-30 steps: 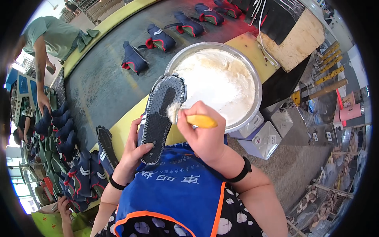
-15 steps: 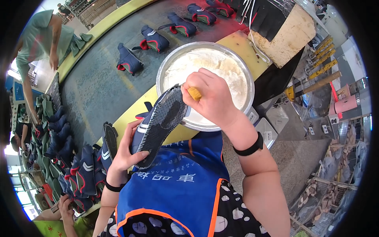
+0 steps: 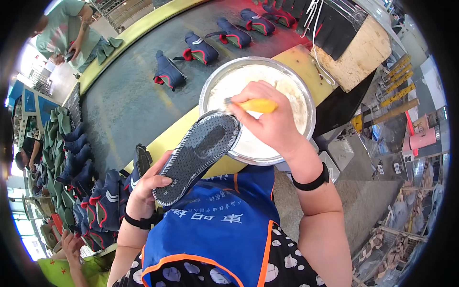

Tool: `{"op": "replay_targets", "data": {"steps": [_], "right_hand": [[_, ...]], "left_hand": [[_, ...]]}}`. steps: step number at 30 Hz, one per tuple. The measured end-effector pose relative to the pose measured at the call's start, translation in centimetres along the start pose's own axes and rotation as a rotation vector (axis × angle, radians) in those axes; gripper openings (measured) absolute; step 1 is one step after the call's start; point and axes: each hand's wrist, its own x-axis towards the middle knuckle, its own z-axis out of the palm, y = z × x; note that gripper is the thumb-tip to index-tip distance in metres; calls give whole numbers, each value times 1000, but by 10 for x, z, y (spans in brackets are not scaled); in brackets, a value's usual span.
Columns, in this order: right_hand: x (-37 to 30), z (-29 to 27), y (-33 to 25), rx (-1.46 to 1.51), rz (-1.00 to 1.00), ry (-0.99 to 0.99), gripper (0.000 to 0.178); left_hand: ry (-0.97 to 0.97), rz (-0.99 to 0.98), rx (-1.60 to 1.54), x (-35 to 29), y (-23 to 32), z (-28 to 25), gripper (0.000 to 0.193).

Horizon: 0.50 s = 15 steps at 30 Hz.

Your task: Applying adhesive to shoe outsoles using a brush on a manufacturing assembly line.

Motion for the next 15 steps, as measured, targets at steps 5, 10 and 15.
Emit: {"op": "replay_targets", "data": {"steps": [5,10,15], "right_hand": [[-16,-12,10,-62,307,201,10],[-46,-35,27,-24,471,335,10],[-75,-38,44,118,583,377,9]], "left_hand": [[123,59,-166,3,4,-16,80],[214,130,-573,19,26,-48,66],[750,-26,-614,87,60,-125,43]]}}
